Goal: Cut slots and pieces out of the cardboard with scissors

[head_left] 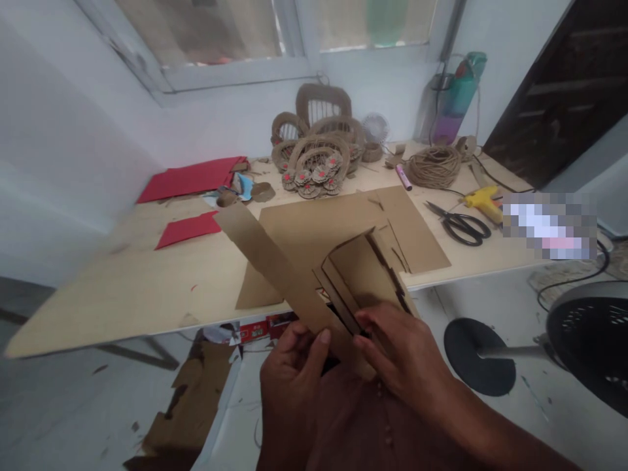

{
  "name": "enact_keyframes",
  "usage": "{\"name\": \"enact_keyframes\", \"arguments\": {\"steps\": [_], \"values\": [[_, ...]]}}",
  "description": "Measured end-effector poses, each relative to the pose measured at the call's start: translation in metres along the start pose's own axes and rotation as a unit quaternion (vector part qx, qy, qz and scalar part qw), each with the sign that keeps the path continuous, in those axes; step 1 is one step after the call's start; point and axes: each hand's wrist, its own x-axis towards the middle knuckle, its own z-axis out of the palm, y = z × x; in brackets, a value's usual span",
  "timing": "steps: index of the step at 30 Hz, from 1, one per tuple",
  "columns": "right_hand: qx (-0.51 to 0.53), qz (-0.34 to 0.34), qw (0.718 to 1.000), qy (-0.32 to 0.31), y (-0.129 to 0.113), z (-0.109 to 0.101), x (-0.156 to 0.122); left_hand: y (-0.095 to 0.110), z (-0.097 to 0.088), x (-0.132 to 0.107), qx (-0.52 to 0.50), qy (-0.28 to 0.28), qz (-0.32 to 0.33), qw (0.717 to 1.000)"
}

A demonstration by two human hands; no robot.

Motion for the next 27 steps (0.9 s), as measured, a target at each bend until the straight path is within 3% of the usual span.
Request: {"name": "enact_keyframes", "arguments": {"steps": [4,10,16,21,27], "values": [[-0.097,-0.09,0.991,0.019,-0.009,0.003,0.019,0.005,0.004,-0.008,0.064,0.02,0.052,0.996],[-0.155,-0.129,0.979,0.025,-0.016,0.011,0.028,0.01,0.004,-0.008,0.136,0.04,0.091,0.986],[-0.141,-0.112,0.983,0.033,-0.015,0.012,0.029,0.017,0.01,-0.01,0.106,0.08,0.063,0.989],[-0.074,-0.057,0.996,-0.001,-0.016,0.006,0.028,0.015,0.009,-0.008,0.118,0.04,0.058,0.99],[-0.093,-0.036,0.995,0.016,-0.014,0.015,0.03,0.009,0.01,-0.008,0.096,0.023,0.064,0.993]]}}
